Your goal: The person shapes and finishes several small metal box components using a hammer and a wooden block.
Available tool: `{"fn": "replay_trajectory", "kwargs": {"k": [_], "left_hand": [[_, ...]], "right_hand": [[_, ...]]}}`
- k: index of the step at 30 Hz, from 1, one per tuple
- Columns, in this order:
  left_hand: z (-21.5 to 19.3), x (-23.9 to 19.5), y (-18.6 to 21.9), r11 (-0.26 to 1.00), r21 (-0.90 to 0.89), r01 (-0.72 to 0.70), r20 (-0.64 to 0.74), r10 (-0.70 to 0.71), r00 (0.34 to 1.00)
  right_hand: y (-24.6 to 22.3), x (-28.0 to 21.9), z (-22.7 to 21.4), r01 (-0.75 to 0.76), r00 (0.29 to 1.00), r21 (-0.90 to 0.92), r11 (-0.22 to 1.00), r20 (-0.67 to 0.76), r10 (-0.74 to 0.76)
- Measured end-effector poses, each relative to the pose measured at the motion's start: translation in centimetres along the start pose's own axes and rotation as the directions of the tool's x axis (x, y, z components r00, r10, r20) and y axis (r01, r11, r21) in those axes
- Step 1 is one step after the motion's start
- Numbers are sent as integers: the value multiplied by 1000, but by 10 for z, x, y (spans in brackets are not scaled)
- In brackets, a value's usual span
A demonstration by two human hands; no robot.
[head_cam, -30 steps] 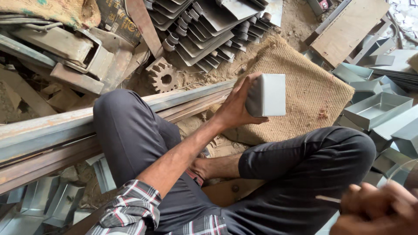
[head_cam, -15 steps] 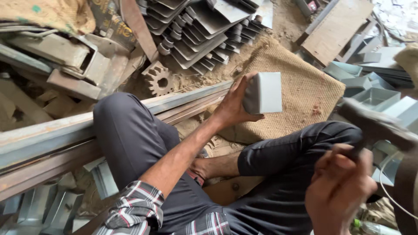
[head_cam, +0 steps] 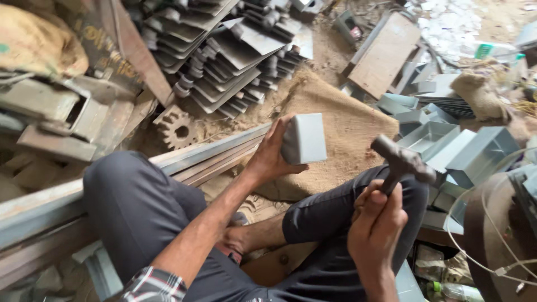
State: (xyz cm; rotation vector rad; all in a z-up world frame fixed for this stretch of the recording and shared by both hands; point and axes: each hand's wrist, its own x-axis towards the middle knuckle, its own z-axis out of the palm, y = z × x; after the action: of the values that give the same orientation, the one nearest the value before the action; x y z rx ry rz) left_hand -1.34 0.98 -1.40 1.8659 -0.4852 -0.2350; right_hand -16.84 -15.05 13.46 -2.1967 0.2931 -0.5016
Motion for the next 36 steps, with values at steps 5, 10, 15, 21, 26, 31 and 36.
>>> {"fn": "replay_trajectory", "kwargs": {"k": [5,10,15,21,26,31,36], "left_hand": [[1,0,-5,975,69,-209,-99,215,972],[0,-4,-6,995,20,-101,-58,102,993],[4,-4,-9,994,-7,-107,-43,107,993],[6,0,-8,996,21,-91,-94,93,991],[6,-2,-11,977,55,-207,-140,212,967],[6,-4,-6,992,0,-124,-103,123,987],[7,-2,-12,996,-33,-88,-70,85,994]], "right_hand": [[1,6,11,-13,962,-255,967,260,82],[-25,1,-9,-55,994,134,989,-82,66],[-25,-10,13,-153,988,136,979,-15,156],[-39,3,-3,-268,960,13,963,91,266],[-41,-10,-15,-200,952,297,934,-168,258],[-33,-25,-33,-160,940,431,888,-208,270],[-8,-10,-36,-338,757,849,406,-11,654]]}}
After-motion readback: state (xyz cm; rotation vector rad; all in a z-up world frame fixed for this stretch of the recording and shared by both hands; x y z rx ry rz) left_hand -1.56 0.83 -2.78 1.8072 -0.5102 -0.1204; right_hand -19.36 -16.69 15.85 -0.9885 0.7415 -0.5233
